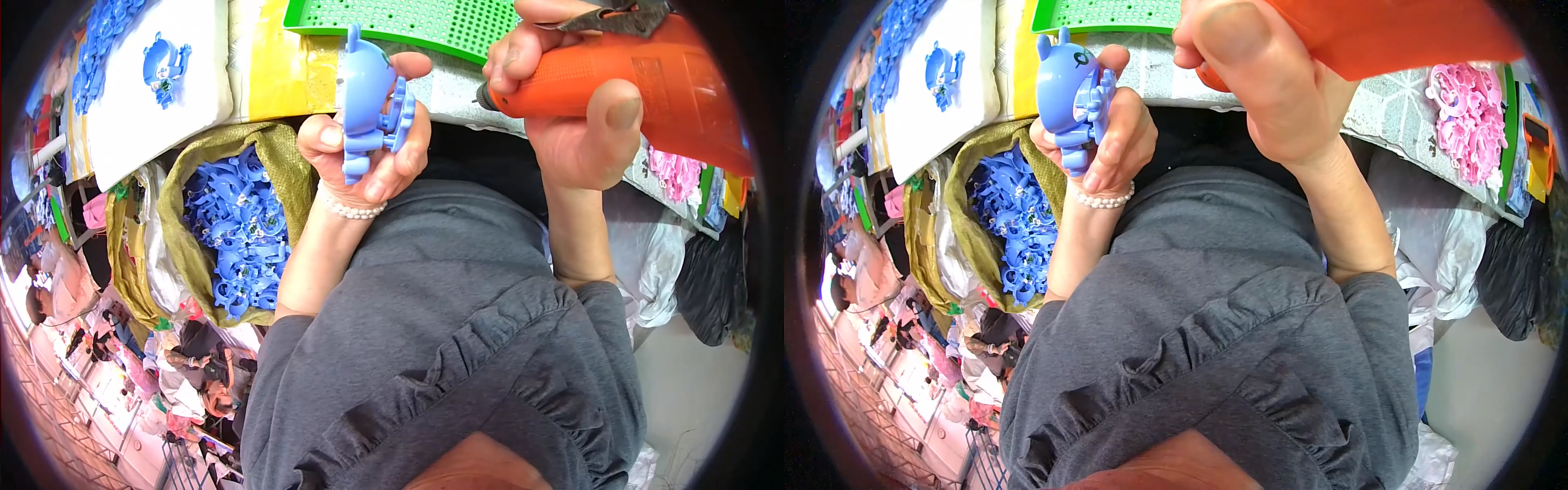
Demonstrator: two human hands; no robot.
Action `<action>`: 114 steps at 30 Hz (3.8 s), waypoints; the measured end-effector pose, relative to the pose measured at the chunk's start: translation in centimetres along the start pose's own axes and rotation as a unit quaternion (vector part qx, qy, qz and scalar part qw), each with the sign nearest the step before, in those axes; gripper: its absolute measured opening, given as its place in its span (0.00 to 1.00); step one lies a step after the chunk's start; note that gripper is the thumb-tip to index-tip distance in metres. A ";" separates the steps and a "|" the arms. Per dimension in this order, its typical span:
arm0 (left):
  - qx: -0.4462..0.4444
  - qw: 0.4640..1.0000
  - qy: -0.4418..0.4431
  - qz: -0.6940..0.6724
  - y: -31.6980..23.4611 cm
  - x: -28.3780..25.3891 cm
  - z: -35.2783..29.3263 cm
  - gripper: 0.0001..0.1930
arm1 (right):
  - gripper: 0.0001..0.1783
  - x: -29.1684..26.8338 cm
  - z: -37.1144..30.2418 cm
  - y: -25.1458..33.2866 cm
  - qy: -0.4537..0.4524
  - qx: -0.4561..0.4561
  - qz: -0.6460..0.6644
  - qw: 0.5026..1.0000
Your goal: Assembling blue plastic toy components using an electric screwdriver in a workshop environment.
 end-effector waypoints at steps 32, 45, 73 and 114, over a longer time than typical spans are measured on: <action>0.241 0.768 -0.394 0.443 -1.9 -1.4 -2.5 0.22 | 0.57 2.9 -0.6 2.6 0.383 -0.191 0.103 0.898; 0.226 0.778 -0.424 0.405 -1.3 -1.8 -2.3 0.21 | 0.54 3.6 -1.5 1.2 0.261 -0.127 0.021 0.957; 0.213 0.776 -0.371 0.463 -1.0 -2.1 -1.9 0.17 | 0.53 2.8 -1.0 2.3 0.371 -0.166 0.106 0.908; 0.095 0.841 -0.380 0.373 -1.7 -2.0 -1.1 0.24 | 0.28 3.7 8.6 -4.1 0.236 -0.128 0.473 0.839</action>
Point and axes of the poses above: each hand's wrist, its own z-axis towards the middle knuckle, its own x-axis out of the palm, y = z × x, the point moved 7 cm from there along z, towards the middle knuckle, and after that the axes turned 11 degrees about -y, right-handed, at the moved point
